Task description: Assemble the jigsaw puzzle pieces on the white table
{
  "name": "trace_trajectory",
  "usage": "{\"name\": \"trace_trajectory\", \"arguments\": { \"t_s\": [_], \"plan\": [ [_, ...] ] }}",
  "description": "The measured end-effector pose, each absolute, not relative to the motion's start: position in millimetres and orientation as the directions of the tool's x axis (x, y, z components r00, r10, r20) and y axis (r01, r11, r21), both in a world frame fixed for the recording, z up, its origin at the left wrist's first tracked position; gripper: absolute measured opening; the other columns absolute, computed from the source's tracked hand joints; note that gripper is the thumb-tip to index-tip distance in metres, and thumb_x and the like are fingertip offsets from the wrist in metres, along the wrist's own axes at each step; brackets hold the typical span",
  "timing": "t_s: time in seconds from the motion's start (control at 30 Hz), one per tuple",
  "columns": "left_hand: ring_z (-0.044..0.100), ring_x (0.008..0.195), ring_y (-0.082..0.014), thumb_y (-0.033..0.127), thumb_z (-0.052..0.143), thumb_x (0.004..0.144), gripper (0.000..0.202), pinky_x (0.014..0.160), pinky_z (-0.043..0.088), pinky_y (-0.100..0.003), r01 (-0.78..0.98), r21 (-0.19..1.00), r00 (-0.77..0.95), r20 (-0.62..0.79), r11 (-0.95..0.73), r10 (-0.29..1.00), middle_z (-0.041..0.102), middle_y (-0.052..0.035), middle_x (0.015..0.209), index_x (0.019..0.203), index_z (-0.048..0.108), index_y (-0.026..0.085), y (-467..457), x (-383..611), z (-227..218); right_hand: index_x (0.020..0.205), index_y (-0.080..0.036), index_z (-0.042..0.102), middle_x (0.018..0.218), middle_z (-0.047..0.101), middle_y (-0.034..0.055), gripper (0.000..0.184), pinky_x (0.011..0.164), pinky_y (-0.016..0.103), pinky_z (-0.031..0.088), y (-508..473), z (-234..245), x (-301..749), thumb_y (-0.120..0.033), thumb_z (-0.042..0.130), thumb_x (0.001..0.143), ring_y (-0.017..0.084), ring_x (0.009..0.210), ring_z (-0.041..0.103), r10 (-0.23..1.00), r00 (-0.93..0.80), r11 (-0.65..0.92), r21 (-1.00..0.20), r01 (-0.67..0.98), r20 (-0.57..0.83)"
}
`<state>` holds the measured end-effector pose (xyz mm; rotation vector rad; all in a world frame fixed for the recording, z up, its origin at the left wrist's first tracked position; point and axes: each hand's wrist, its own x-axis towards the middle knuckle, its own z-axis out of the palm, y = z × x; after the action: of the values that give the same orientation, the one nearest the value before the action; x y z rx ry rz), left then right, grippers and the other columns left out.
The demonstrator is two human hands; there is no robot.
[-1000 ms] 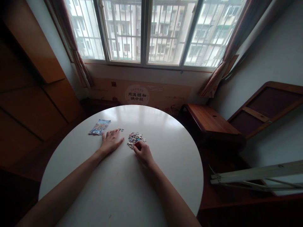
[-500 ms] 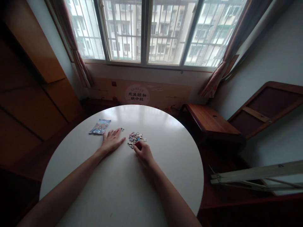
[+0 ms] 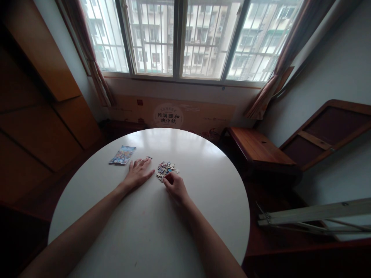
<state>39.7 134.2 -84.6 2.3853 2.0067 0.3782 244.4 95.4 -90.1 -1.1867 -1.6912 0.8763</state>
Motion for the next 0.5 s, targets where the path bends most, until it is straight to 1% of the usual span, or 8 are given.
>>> {"name": "trace_trajectory", "arguments": {
  "t_s": [0.17,0.37,0.5],
  "plan": [
    [0.021,0.133,-0.0290,0.060,0.029,0.084,0.064,0.108,0.009,-0.050,0.969,0.160,0.164,0.149,-0.187,0.975,0.033,-0.0055,0.144,0.138,0.032,0.025,135.0,38.9,-84.4,0.072,-0.017,0.059,0.062,0.059,0.0000,0.017,0.056,0.023,0.039,95.0,-88.9,244.6,-0.033,0.056,0.076,0.013,0.056,0.051,0.952,-0.179,0.300,-0.882,0.364,0.250],
    [0.013,0.136,-0.0289,0.063,0.025,0.084,0.068,0.109,0.005,-0.052,0.966,0.150,0.193,0.130,-0.211,0.973,0.027,-0.0042,0.147,0.140,0.029,0.024,136.3,37.6,-85.2,0.074,-0.016,0.059,0.064,0.059,0.0004,0.016,0.056,0.023,0.039,94.8,-88.5,244.7,-0.032,0.055,0.076,0.013,0.058,0.051,0.948,-0.182,0.310,-0.876,0.370,0.259],
    [0.016,0.136,-0.0301,0.065,0.023,0.083,0.069,0.109,0.006,-0.053,0.971,0.125,0.189,0.106,-0.202,0.976,0.027,-0.0031,0.147,0.140,0.029,0.025,137.7,36.9,-87.0,0.072,-0.016,0.059,0.063,0.058,-0.0001,0.016,0.056,0.023,0.038,94.4,-86.8,244.4,-0.032,0.055,0.076,0.012,0.057,0.050,0.948,-0.185,0.311,-0.875,0.370,0.259]
  ]
}}
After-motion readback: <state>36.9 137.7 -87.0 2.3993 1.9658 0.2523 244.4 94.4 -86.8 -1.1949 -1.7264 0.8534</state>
